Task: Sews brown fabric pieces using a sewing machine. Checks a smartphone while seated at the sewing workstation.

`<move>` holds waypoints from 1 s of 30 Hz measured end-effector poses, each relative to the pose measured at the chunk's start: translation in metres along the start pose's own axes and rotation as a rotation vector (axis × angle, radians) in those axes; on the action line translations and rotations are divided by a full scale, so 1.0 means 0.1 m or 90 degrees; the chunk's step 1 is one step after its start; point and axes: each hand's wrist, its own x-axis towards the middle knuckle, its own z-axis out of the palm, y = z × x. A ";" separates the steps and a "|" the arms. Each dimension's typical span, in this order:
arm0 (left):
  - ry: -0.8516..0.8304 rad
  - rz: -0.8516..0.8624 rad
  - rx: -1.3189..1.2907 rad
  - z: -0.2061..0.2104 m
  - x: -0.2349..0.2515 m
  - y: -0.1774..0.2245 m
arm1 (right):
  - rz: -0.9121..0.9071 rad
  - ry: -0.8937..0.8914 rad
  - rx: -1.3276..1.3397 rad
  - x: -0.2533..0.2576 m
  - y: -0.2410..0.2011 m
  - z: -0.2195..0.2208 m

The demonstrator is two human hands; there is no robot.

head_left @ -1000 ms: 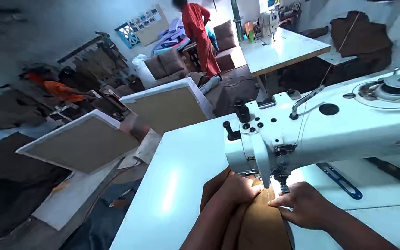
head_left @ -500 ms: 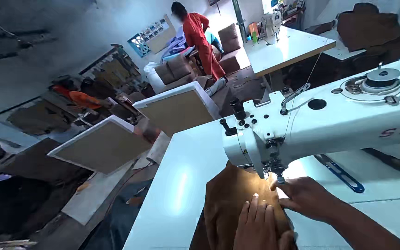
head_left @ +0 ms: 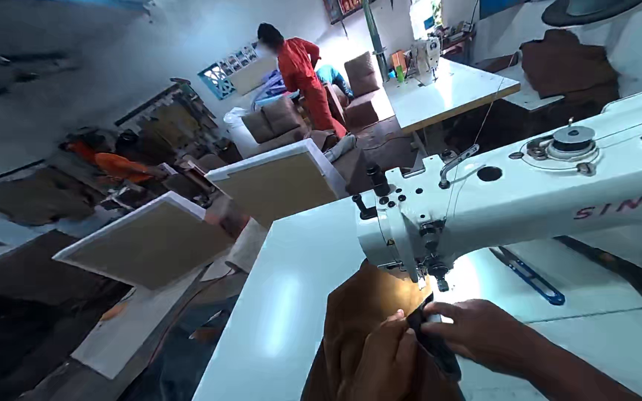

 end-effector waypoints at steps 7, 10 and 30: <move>-0.311 0.074 0.233 -0.27 0.23 0.03 | -0.093 0.009 -0.024 -0.10 -0.02 0.09; -0.209 0.140 0.282 -0.07 0.14 -0.09 | -0.095 0.003 -0.014 -0.10 -0.01 0.08; -0.190 0.191 0.242 0.08 0.18 -0.18 | 0.180 0.177 -0.097 -0.07 -0.02 0.08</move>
